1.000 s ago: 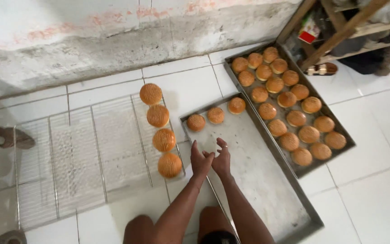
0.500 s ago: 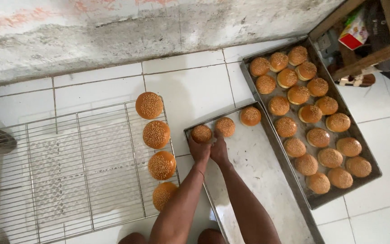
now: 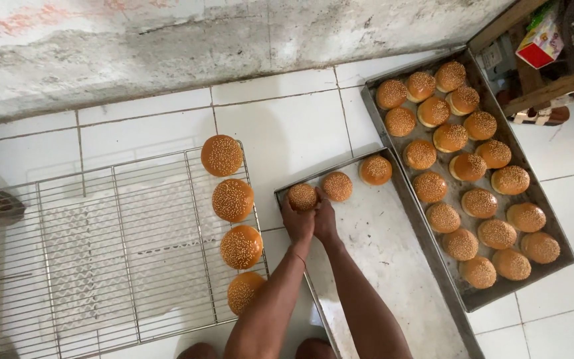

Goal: Arranging baked burger buns from a tray onto a cooling rack.

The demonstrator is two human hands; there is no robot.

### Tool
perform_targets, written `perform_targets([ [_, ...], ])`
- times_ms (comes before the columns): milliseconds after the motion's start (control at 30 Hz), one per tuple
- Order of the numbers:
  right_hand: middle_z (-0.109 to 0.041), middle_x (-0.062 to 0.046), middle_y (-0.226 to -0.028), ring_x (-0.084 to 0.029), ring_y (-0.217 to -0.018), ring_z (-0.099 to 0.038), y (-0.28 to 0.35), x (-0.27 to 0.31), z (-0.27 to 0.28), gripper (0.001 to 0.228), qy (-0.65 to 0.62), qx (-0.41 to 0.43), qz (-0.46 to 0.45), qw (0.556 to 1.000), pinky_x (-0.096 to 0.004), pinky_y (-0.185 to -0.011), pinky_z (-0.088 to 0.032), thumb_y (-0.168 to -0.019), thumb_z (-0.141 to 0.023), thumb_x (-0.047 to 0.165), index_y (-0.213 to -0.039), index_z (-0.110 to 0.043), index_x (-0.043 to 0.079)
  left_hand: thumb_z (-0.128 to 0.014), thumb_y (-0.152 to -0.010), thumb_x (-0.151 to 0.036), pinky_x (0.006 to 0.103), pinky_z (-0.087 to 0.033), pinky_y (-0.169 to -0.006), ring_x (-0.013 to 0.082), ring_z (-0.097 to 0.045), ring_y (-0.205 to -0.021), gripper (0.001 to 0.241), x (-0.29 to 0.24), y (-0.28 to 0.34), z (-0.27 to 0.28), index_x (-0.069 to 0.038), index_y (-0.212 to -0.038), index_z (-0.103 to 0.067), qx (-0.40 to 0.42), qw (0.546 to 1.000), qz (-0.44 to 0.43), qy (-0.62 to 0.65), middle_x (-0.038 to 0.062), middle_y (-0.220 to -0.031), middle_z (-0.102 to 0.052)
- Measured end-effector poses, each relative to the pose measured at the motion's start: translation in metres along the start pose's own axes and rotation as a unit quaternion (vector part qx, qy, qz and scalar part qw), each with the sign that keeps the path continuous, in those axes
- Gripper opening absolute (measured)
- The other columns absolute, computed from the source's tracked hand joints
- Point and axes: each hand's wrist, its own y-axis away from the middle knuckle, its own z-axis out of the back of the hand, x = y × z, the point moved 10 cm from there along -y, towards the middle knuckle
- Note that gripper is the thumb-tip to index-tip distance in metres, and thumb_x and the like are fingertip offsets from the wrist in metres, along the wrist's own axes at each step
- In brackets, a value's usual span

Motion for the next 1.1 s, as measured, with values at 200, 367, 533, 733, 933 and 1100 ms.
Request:
perform_targets([
  [200, -0.051, -0.022, -0.15, -0.031, -0.132, -0.056, 0.034, 0.045, 0.029, 0.08, 0.005, -0.037, -0.019, 0.999, -0.041, -0.101, -0.056, -0.083, -0.078, 0.003, -0.153, -0.04, 0.003, -0.073, -0.071, 0.006, 0.0441, -0.041, -0.118, 0.0347, -0.047, -0.141, 0.091, -0.021, 0.042, 0.008, -0.003, -0.154, -0.038, 0.026, 0.997, -0.071, -0.022, 0.019, -0.152, -0.045],
  [367, -0.048, -0.018, -0.147, -0.029, -0.122, -0.06, 0.095, 0.076, 0.048, 0.08, -0.004, -0.059, -0.075, 0.995, -0.041, -0.09, -0.064, -0.084, -0.073, 0.003, -0.155, -0.036, 0.006, -0.079, -0.068, 0.003, 0.0466, -0.042, -0.118, 0.0351, -0.046, -0.142, 0.095, -0.06, 0.096, 0.034, -0.005, -0.153, -0.037, 0.061, 0.989, -0.104, -0.084, 0.018, -0.152, -0.046],
  [533, -0.054, -0.019, -0.14, -0.029, -0.116, -0.063, 0.152, 0.125, 0.064, 0.091, 0.08, -0.117, 0.033, 0.989, -0.041, -0.091, -0.061, -0.072, -0.085, 0.004, -0.151, -0.041, 0.005, -0.085, -0.069, -0.001, 0.0507, -0.037, -0.116, 0.0385, -0.04, -0.143, 0.1, -0.106, 0.153, 0.077, -0.006, -0.154, -0.034, 0.08, 0.978, -0.16, -0.104, 0.021, -0.152, -0.042],
  [733, -0.058, -0.018, -0.133, -0.029, -0.114, -0.064, 0.227, 0.199, 0.055, 0.097, 0.106, -0.127, 0.112, 0.98, -0.041, -0.089, -0.057, -0.068, -0.096, 0.014, -0.148, -0.043, 0.004, -0.085, -0.064, -0.001, 0.0503, -0.037, -0.116, 0.0376, -0.046, -0.141, 0.102, -0.151, 0.21, 0.151, -0.004, -0.153, -0.035, 0.05, 0.971, -0.229, -0.049, 0.021, -0.15, -0.047],
  [933, -0.064, -0.013, -0.127, -0.028, -0.11, -0.067, 0.292, 0.236, 0.035, 0.091, 0.042, -0.174, 0.111, 0.977, -0.039, -0.091, -0.058, -0.065, -0.095, 0.012, -0.145, -0.052, 0.009, -0.089, -0.068, -0.007, 0.0472, -0.044, -0.11, 0.036, -0.051, -0.134, 0.097, -0.155, 0.245, 0.218, -0.001, -0.15, -0.038, 0.019, 0.967, -0.252, -0.026, 0.02, -0.143, -0.05],
  [1100, -0.061, -0.014, -0.135, -0.028, -0.121, -0.063, 0.334, 0.259, 0.009, 0.095, 0.035, -0.176, 0.191, 0.965, -0.04, -0.097, -0.055, -0.067, -0.097, 0.014, -0.147, -0.046, 0.004, -0.091, -0.065, -0.01, 0.0446, -0.045, -0.11, 0.0355, -0.053, -0.134, 0.101, -0.157, 0.265, 0.266, -0.001, -0.151, -0.039, 0.001, 0.967, -0.249, -0.055, 0.019, -0.144, -0.05],
])
